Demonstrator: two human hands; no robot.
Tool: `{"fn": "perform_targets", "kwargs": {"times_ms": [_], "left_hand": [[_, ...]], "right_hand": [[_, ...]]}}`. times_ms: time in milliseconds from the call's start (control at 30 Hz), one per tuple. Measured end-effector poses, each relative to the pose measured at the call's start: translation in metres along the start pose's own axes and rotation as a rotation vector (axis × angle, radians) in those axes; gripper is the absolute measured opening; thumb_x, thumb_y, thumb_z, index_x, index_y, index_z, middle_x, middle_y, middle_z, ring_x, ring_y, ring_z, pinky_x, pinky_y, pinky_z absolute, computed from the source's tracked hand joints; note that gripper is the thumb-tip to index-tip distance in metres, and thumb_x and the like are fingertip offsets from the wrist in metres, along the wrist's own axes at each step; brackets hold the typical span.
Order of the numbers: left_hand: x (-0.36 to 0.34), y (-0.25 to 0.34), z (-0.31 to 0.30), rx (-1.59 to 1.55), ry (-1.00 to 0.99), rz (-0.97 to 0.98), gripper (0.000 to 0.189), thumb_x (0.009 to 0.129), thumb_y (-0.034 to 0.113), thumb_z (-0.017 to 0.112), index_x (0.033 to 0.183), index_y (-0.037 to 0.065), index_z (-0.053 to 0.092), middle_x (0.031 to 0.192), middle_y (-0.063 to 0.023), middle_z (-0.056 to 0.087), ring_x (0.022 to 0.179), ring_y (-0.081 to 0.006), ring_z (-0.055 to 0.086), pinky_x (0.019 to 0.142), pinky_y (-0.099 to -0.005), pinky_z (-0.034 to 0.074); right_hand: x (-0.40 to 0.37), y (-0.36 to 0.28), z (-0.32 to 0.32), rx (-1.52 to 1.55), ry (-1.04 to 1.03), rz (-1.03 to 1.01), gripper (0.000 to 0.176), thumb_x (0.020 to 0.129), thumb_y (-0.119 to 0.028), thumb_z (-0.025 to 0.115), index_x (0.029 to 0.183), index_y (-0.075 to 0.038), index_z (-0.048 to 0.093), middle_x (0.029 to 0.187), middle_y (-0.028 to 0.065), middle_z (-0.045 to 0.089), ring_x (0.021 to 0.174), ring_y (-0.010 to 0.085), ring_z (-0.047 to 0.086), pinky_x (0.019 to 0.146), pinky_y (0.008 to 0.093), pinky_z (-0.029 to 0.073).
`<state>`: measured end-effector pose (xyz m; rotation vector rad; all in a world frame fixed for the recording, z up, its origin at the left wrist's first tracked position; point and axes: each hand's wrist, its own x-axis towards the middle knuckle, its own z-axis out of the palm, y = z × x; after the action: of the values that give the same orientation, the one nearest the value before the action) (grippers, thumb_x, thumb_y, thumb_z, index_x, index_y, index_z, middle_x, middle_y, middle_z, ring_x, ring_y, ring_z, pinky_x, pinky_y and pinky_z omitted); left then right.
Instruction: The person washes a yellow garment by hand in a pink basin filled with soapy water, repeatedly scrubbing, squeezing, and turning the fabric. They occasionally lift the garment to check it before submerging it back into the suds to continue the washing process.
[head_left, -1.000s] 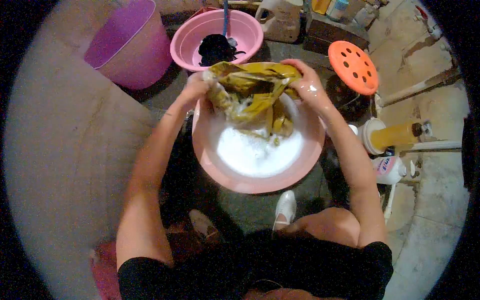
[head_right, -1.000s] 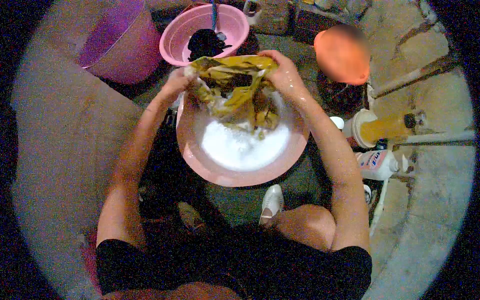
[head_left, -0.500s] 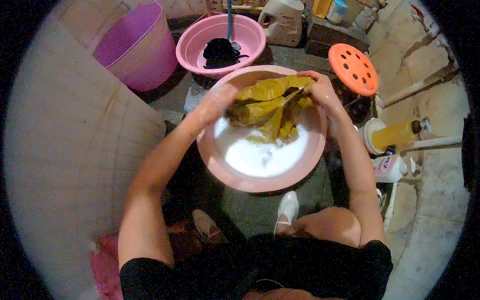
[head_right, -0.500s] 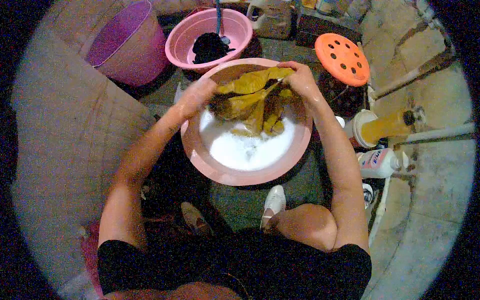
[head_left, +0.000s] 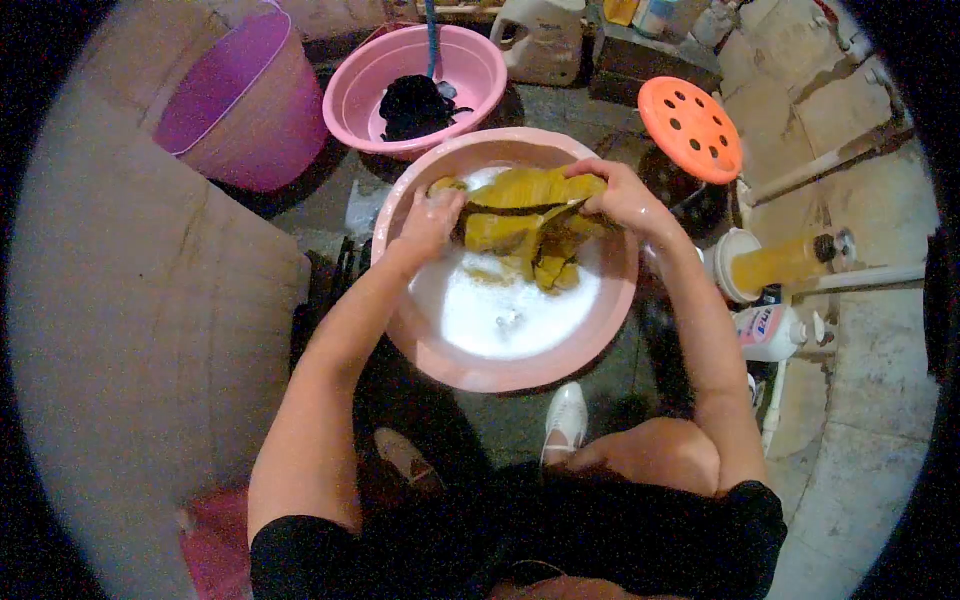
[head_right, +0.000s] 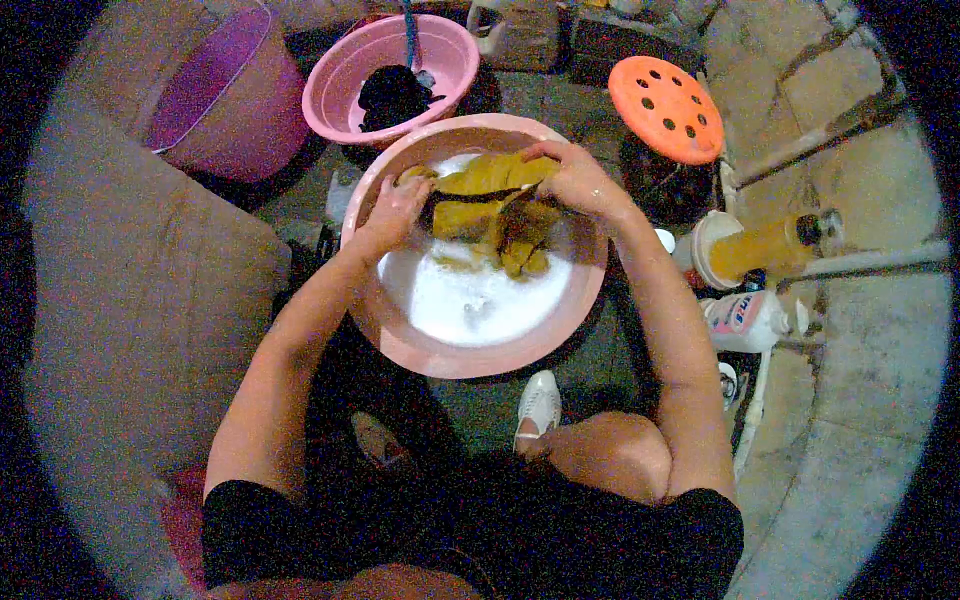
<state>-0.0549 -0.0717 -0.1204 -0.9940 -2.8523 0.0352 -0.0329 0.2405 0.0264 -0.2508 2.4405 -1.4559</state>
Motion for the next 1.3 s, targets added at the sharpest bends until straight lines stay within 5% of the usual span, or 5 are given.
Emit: {"fn": "perform_targets", "kwargs": {"times_ms": [167,267,633,1067,1300], "left_hand": [[0.012,-0.015,-0.012,-0.143,-0.100,-0.072,0.054,0.074,0.017,0.063,0.124,0.004,0.046,0.120,-0.0175,0.055,0.110,-0.0346,0.052,0.099,-0.0450,0.036],[0.022,-0.015,-0.032,-0.425,0.538,-0.197,0.029,0.079,0.006,0.053,0.107,0.004,0.051,0.098,-0.0193,0.059,0.092,-0.0386,0.057,0.082,-0.0448,0.045],[0.014,0.013,0.024,-0.297,-0.021,-0.035,0.050,0.079,0.009,0.055,0.127,0.001,0.042,0.136,-0.0194,0.041,0.126,-0.0357,0.039,0.108,-0.0417,0.031],[0.025,0.003,-0.005,-0.016,-0.361,-0.157,0.053,0.070,0.014,0.068,0.118,0.002,0.049,0.109,-0.0195,0.060,0.102,-0.0360,0.059,0.087,-0.0437,0.047],[0.005,-0.044,-0.143,-1.016,-0.605,-0.241,0.059,0.078,0.010,0.063,0.132,0.000,0.040,0.122,-0.0089,0.054,0.108,-0.0172,0.052,0.093,-0.0305,0.043]], "right_hand": [[0.001,0.004,-0.003,0.061,-0.106,0.015,0.049,0.060,0.002,0.063,0.109,-0.001,0.060,0.098,0.0079,0.064,0.089,0.0175,0.060,0.082,0.0283,0.048],[0.003,0.010,-0.005,0.063,-0.020,0.026,0.049,0.061,0.001,0.065,0.109,-0.001,0.060,0.101,0.0088,0.064,0.092,0.0179,0.060,0.084,0.0287,0.047],[0.011,0.014,0.008,0.026,-0.033,0.037,0.046,0.065,0.005,0.061,0.111,-0.001,0.057,0.105,0.0066,0.061,0.098,0.0160,0.057,0.089,0.0273,0.044],[0.010,0.018,0.008,0.058,0.021,0.040,0.045,0.065,0.007,0.062,0.109,-0.002,0.059,0.104,0.0064,0.062,0.096,0.0160,0.058,0.086,0.0263,0.046],[0.014,0.039,-0.016,0.011,0.104,-0.034,0.047,0.067,0.003,0.061,0.114,-0.001,0.058,0.102,0.0060,0.063,0.091,0.0150,0.060,0.083,0.0266,0.047]]}}
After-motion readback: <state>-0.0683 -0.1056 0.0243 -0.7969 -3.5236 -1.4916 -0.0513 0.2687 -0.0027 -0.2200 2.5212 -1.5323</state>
